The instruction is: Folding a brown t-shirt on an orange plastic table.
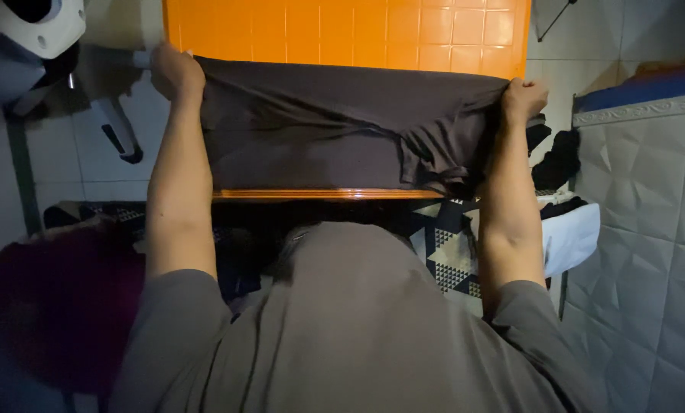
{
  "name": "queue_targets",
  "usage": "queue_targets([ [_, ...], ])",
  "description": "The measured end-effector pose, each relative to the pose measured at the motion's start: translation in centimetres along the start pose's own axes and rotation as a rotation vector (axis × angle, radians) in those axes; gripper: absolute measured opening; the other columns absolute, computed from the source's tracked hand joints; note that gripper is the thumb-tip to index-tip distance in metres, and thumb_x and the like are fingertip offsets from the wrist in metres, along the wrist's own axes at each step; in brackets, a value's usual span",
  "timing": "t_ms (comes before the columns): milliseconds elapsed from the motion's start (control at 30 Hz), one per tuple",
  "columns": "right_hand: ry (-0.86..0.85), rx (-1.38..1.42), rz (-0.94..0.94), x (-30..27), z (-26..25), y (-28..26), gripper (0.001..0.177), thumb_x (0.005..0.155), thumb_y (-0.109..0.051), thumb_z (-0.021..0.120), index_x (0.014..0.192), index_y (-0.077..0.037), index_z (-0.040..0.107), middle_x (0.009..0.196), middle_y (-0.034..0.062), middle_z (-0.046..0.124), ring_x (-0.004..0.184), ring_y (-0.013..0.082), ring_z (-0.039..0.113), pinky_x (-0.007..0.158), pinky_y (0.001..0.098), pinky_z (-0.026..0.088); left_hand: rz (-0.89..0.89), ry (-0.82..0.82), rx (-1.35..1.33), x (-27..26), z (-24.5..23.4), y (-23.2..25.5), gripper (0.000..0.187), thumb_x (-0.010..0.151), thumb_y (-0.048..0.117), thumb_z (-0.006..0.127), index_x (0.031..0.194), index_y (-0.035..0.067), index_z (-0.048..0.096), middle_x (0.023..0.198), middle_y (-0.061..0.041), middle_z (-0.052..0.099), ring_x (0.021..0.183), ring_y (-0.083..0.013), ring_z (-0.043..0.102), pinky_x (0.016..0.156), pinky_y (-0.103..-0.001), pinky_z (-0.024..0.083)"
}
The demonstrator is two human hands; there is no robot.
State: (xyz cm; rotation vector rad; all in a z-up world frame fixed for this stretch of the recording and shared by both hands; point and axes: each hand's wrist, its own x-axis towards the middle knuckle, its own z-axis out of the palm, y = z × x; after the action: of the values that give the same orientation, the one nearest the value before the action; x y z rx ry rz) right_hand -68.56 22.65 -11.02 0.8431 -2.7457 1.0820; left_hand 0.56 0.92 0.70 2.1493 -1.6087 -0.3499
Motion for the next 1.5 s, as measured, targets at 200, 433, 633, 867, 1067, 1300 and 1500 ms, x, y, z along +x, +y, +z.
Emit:
queue_targets([
  [200, 0.055, -0.002, 0.059, -0.8, 0.1, -0.6, 0.019, 0.077, -0.017, 0.071, 0.069, -0.001, 0.066, 0.07, 0.018, 0.071, 0.065, 0.0342, 0.07, 0.065, 0.046, 0.055, -0.017, 0.026, 0.071, 0.1, 1.2, -0.7, 0.018, 0.097, 0.014, 0.065, 0.11, 0.001, 0.067, 0.116, -0.018, 0.068, 0.104, -0.0354, 0.07, 0.084, -0.044, 0.058],
  [433, -0.036, -0.081, -0.141, -5.2, -4.6, -7.1, 0.025, 0.094, -0.024, 0.073, 0.099, -0.001, 0.065, 0.111, 0.0232, 0.067, 0.108, 0.0391, 0.062, 0.092, 0.0486, 0.049, 0.221, 0.107, 0.145, -4.3, 2.3, 1.3, 0.067, 0.107, 0.038, 0.065, 0.149, -0.004, 0.036, 0.151, -0.031, 0.035, 0.14, -0.0468, 0.031, 0.113, -0.067, 0.021],
  [633, -0.213, -0.201, -0.877, -15.3, -3.0, -13.0, 0.057, 0.107, -0.036, 0.069, 0.16, -0.026, 0.05, 0.168, 0.0139, 0.032, 0.156, 0.0332, 0.03, 0.123, 0.0602, 0.016, 0.808, 0.107, 0.341, -15.7, 5.8, 6.6, 0.087, 0.112, 0.061, 0.049, 0.17, 0.015, 0.004, 0.174, -0.013, -0.008, 0.159, -0.0357, -0.006, 0.121, -0.065, -0.004],
  [867, -0.641, -0.458, -0.564, -12.4, -6.4, -8.4, 0.064, 0.115, -0.057, 0.041, 0.173, -0.034, 0.024, 0.179, 0.0025, 0.007, 0.164, 0.0288, 0.003, 0.127, 0.0665, -0.001, 0.226, -0.48, 0.403, -13.4, -2.1, 2.8, 0.089, 0.107, 0.068, 0.041, 0.168, 0.016, 0.001, 0.175, -0.012, -0.008, 0.162, -0.0344, -0.006, 0.129, -0.061, -0.002],
  [1067, -0.432, -0.453, -0.386, -11.9, -7.6, -9.0, 0.069, 0.111, -0.049, 0.051, 0.167, -0.015, 0.031, 0.176, 0.0108, 0.013, 0.16, 0.04, 0.009, 0.121, 0.073, 0.006, 0.216, -0.052, 0.352, -11.9, -3.6, -1.1, 0.068, 0.109, 0.048, 0.062, 0.156, 0.007, 0.037, 0.159, -0.026, 0.023, 0.148, -0.0439, 0.022, 0.116, -0.064, 0.023],
  [1300, -0.389, -0.355, -0.479, -13.3, -5.8, -9.4, 0.065, 0.108, -0.045, 0.058, 0.163, -0.015, 0.042, 0.172, 0.018, 0.02, 0.159, 0.0385, 0.017, 0.121, 0.0725, 0.012, 0.018, 0.0, 0.227, -10.9, -4.1, -0.9, 0.026, 0.098, 0.028, 0.074, 0.106, 0.005, 0.067, 0.111, -0.014, 0.063, 0.109, -0.0329, 0.058, 0.091, -0.053, 0.042],
  [1500, -0.345, -0.429, -0.433, -12.4, -4.0, -5.8, 0.065, 0.11, -0.046, 0.055, 0.165, -0.018, 0.04, 0.174, 0.0153, 0.019, 0.159, 0.0354, 0.016, 0.121, 0.072, 0.01, -0.109, -0.058, 0.264, -9.3, -4.3, -2.5, 0.017, 0.099, 0.023, 0.074, 0.105, 0.008, 0.069, 0.107, -0.009, 0.068, 0.1, -0.0269, 0.064, 0.092, -0.048, 0.046],
])
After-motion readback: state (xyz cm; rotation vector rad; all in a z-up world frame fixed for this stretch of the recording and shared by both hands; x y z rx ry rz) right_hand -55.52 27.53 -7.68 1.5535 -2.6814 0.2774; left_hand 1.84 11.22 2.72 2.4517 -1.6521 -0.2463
